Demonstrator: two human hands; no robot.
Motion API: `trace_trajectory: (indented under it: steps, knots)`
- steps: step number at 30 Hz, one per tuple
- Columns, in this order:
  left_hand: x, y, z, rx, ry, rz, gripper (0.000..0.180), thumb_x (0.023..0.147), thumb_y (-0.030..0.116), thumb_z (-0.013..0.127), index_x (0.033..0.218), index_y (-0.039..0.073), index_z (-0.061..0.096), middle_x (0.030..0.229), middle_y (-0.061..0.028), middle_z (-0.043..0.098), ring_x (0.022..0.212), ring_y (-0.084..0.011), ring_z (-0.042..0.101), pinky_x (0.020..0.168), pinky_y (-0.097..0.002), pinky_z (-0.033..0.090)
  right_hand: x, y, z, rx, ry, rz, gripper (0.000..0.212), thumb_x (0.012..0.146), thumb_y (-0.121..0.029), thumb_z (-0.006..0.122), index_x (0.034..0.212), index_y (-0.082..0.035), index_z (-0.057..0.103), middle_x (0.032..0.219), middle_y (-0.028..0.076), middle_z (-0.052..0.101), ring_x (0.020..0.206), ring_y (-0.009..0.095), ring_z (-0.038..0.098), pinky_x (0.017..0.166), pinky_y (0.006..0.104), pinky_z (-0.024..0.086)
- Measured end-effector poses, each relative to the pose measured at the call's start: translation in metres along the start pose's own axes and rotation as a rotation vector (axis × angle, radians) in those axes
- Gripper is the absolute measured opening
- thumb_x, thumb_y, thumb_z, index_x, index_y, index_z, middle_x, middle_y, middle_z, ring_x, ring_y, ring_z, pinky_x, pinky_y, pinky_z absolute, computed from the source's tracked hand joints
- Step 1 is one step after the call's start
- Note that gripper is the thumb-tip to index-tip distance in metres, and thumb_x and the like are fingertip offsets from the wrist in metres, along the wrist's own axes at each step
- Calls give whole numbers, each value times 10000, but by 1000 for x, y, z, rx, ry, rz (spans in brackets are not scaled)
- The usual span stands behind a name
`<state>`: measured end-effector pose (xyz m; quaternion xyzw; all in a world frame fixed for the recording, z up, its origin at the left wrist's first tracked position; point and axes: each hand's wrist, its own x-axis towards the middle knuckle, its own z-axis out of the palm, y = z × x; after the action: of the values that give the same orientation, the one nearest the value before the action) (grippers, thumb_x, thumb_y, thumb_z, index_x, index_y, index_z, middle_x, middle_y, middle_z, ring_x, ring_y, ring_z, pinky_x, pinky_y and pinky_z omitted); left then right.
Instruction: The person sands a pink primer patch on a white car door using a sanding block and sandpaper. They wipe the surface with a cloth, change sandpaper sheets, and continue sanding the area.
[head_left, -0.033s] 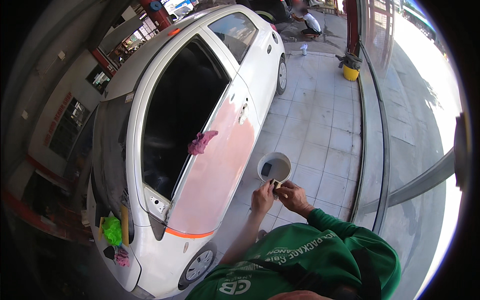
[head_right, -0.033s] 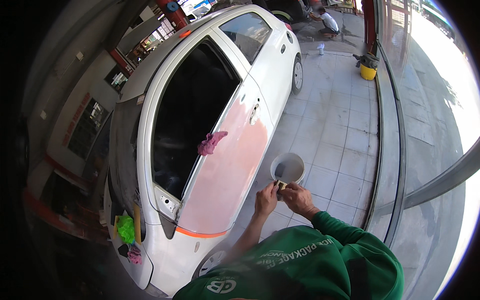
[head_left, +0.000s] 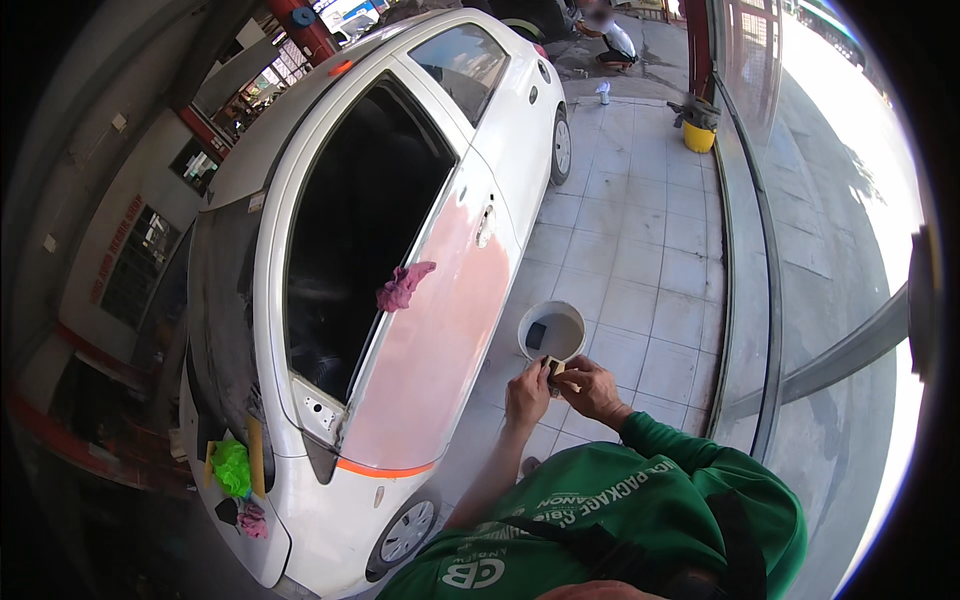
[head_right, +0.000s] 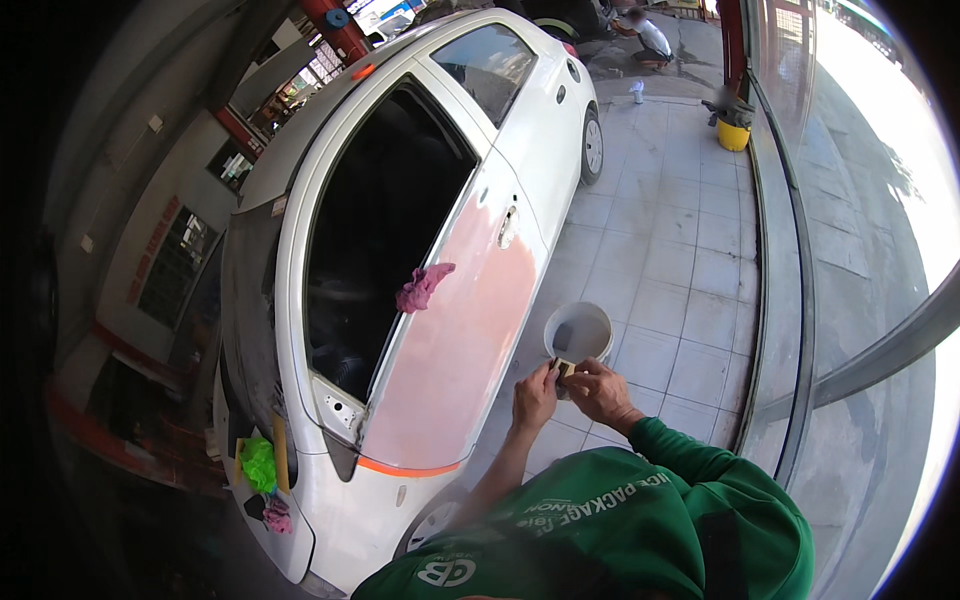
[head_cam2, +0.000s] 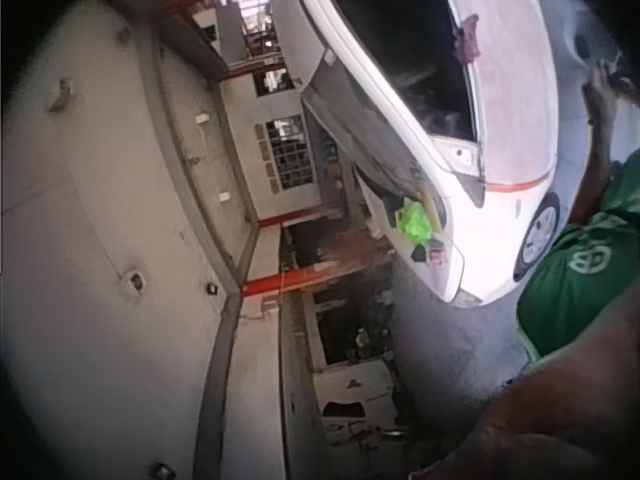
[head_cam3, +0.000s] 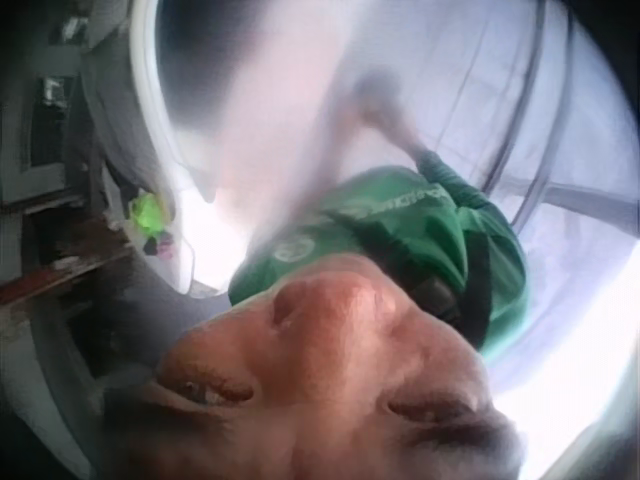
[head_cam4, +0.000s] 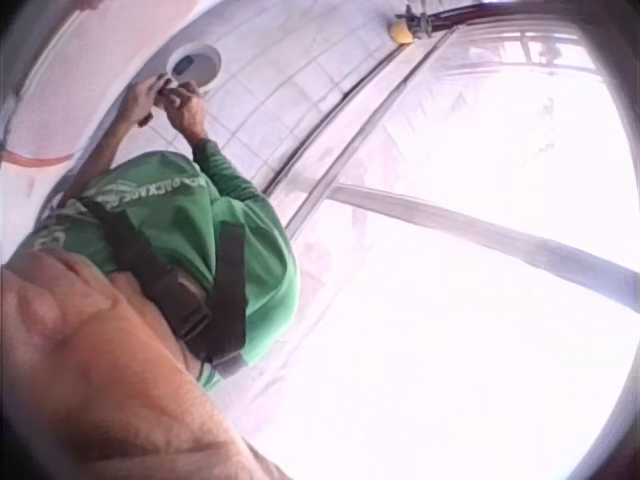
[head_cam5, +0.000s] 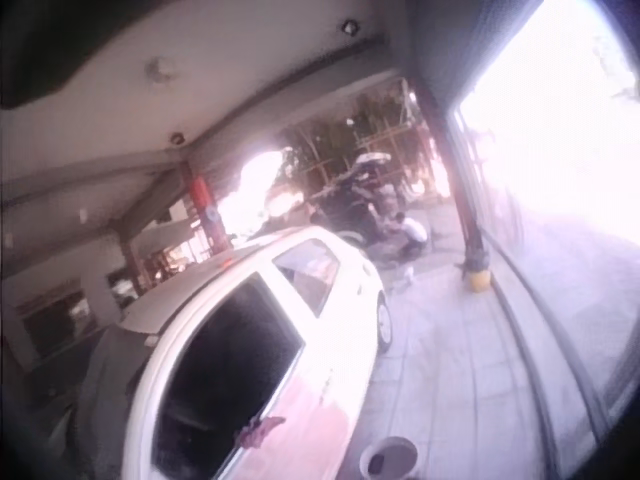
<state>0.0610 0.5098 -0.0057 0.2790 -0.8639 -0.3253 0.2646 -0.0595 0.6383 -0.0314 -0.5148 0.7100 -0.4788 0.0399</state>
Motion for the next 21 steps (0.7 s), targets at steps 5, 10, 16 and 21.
trace_trajectory:
  steps: [5,10,16,21]
  knots:
    - [-10,-3,-2,16,1,1,277,1052,212,612,1203,6,721,1007,-273,736,938,-480,712,789,-536,570,8,-9,-3,176,-197,498,367,881,-372,789,1039,-42,815,926,140,775,790,287,749,735,420,585]
    - [-8,-1,3,35,-31,-17,285,1045,208,623,1228,11,717,1021,-274,739,951,-477,716,797,-525,573,6,-4,-1,230,-205,493,335,842,-374,793,1012,-86,828,921,138,797,839,332,764,776,439,597]
    - [-10,-1,6,43,-6,29,284,1045,160,613,1260,1,709,1057,-265,751,960,-455,731,810,-511,582,6,-17,6,-13,-76,307,210,853,-268,800,960,-88,788,972,97,754,847,319,750,747,442,600]
    - [-7,0,3,7,10,-37,296,1043,210,625,1245,14,716,1033,-273,740,963,-480,716,807,-517,575,-7,1,13,77,-4,10,212,874,-236,807,1035,-108,756,1059,71,710,865,296,743,739,434,603]
